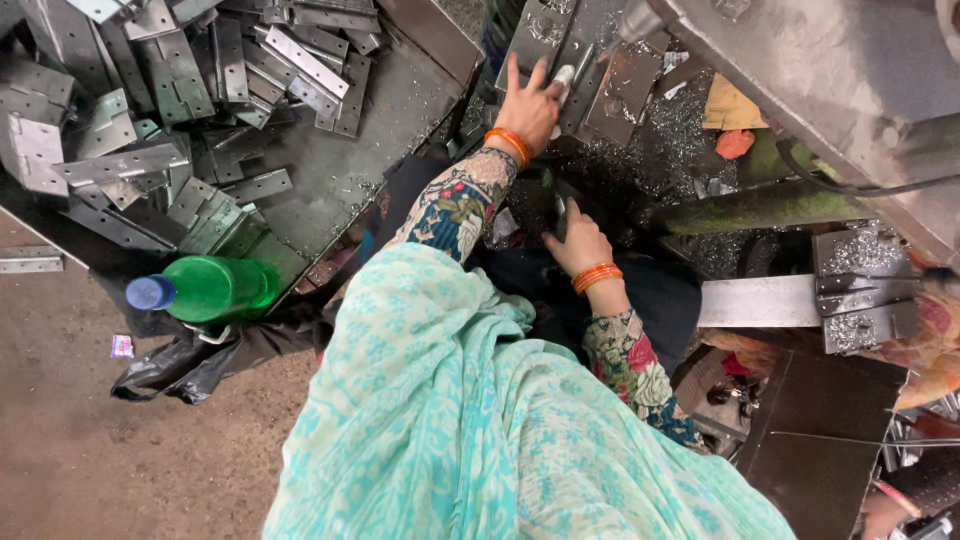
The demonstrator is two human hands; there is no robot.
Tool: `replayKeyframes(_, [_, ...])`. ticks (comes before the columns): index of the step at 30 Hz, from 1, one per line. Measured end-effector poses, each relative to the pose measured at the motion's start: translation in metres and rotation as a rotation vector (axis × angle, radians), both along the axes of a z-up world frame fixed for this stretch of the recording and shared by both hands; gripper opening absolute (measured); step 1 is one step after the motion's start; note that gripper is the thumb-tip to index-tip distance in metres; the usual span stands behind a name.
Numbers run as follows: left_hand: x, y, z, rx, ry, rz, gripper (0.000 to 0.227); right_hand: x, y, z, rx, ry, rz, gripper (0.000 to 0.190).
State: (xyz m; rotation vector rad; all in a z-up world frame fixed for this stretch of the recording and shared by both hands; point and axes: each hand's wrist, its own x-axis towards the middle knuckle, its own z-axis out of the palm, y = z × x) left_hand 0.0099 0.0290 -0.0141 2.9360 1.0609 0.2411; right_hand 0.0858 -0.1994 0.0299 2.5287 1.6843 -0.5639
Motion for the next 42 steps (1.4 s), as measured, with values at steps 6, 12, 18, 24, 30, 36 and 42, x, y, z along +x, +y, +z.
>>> replayKeyframes(6, [0.004,-0.002,0.001,-0.028,-0.048,-0.011,0.035,0.002,-0.014,-0.049,0.111,0.076,-0.112,0.082])
replayKeyframes(12, [0.004,-0.017,0.000,-0.017,-0.105,0.041,0.049,0.009,-0.019,-0.057,0.087,0.110,-0.084,0.081])
replayKeyframes(18, [0.004,-0.028,0.005,0.008,-0.018,0.095,0.028,0.036,0.020,-0.017,-0.037,0.099,0.030,0.074])
replayKeyframes(24, [-0.003,-0.036,0.009,0.031,0.004,0.085,0.026,0.007,-0.021,-0.065,0.124,0.115,-0.088,0.078])
replayKeyframes(30, [-0.010,-0.033,-0.006,0.064,-0.105,0.095,0.033,-0.012,-0.044,-0.128,0.315,0.149,-0.121,0.073])
replayKeyframes(36, [0.011,-0.016,-0.018,0.104,-0.180,0.128,0.035,0.028,-0.003,-0.054,0.064,0.089,-0.058,0.079])
replayKeyframes(42, [0.036,0.005,-0.020,0.081,-0.107,0.165,0.029,0.025,0.008,-0.036,-0.004,0.064,-0.049,0.076])
